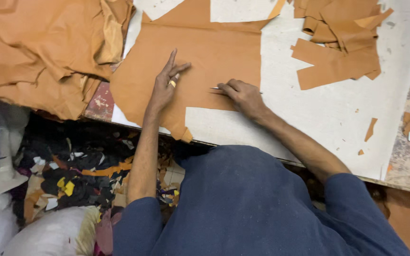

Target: The person sorts through leather hides on a worktable, lifting and spreading each hide to view its surface, trimming off small scrap pieces with a small blade, and comparing the hides against a printed pattern sheet showing leather pieces. They set trimmed hides aside and pull new ones from the pile.

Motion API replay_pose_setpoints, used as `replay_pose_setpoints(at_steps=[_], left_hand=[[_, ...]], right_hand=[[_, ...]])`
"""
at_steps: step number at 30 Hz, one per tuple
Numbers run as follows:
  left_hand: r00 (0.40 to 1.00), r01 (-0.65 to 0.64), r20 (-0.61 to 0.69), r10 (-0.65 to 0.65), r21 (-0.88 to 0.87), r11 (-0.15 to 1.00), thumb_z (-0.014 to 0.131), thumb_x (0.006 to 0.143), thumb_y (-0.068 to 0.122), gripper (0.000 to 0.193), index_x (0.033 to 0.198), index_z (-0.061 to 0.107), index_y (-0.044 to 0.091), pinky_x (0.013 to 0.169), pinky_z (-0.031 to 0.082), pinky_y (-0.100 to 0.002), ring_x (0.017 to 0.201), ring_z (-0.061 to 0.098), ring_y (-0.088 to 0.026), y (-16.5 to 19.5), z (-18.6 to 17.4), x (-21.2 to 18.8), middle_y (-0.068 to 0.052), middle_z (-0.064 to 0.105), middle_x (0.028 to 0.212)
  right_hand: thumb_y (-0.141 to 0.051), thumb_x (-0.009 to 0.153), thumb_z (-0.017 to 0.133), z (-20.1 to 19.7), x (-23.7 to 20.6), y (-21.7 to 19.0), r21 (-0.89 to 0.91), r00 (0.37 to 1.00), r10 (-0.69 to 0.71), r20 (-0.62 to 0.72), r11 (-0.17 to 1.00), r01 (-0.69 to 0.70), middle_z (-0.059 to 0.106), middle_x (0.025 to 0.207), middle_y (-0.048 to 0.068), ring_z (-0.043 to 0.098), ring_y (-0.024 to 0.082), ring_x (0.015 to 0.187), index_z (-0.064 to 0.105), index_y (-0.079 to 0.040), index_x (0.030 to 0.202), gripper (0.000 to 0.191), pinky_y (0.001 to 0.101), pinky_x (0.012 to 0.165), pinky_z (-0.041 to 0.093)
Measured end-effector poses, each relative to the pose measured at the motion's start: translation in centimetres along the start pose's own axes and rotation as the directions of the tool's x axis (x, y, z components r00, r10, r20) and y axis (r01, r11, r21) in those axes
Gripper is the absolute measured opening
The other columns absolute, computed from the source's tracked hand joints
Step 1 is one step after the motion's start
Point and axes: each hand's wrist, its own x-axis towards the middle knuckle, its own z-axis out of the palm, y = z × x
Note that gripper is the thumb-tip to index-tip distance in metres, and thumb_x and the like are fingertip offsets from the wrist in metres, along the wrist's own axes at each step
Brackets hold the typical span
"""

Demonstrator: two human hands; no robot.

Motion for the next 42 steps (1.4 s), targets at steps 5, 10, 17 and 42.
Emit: replay_pose_setpoints(at_steps=[5,10,17,42], left_hand=[[0.998,0.04,-0.056,-0.04,0.002,0.999,0.044,0.099,-0.015,0.074,0.164,0.026,0.016,0.112,0.049,-0.035,0.132,0.066,-0.02,-0.5,-0.1,0.0,-0.007,0.072,0.138],[0.994,0.064,-0.092,-0.056,0.092,0.994,0.036,0.086,-0.022,0.083,0.16,0.038,0.017,0.1,0.054,-0.033,0.131,0.068,-0.021,-0.4,0.6,-0.4,-0.009,0.074,0.136],[0.995,-0.075,-0.047,0.086,0.198,0.977,0.037,0.087,-0.026,0.081,0.159,0.041,0.013,0.113,0.049,-0.037,0.138,0.061,-0.026,0.0,0.3,-0.8,-0.01,0.071,0.138],[0.968,-0.249,0.133,0.214,0.379,0.891,0.052,0.095,-0.013,0.055,0.147,0.055,0.004,0.122,0.038,-0.045,0.142,0.054,-0.026,-2.0,-5.3,0.3,-0.012,0.062,0.146]], right_hand=[[-0.01,0.092,0.064,4.0,5.1,-3.3,0.031,0.998,-0.031,0.061,0.999,0.03,0.062,0.097,0.008,0.068,0.026,0.088,0.069,-0.009,0.114,0.022,0.0402,0.07,0.056],[-0.008,0.087,0.063,4.7,5.6,-3.9,-0.024,0.992,-0.093,0.081,0.995,0.096,0.06,0.1,0.008,0.067,0.026,0.088,0.066,-0.007,0.113,0.026,0.0388,0.071,0.056],[-0.006,0.093,0.063,2.3,-0.9,0.7,-0.16,0.997,-0.058,0.059,0.985,0.066,0.062,0.101,0.01,0.067,0.027,0.091,0.066,-0.006,0.113,0.02,0.0392,0.074,0.056],[-0.008,0.101,0.054,10.4,5.2,-16.7,0.036,0.647,0.762,0.032,0.646,-0.762,0.064,0.101,0.026,0.066,0.048,0.075,0.058,0.001,0.13,0.031,0.0558,0.064,0.054]])
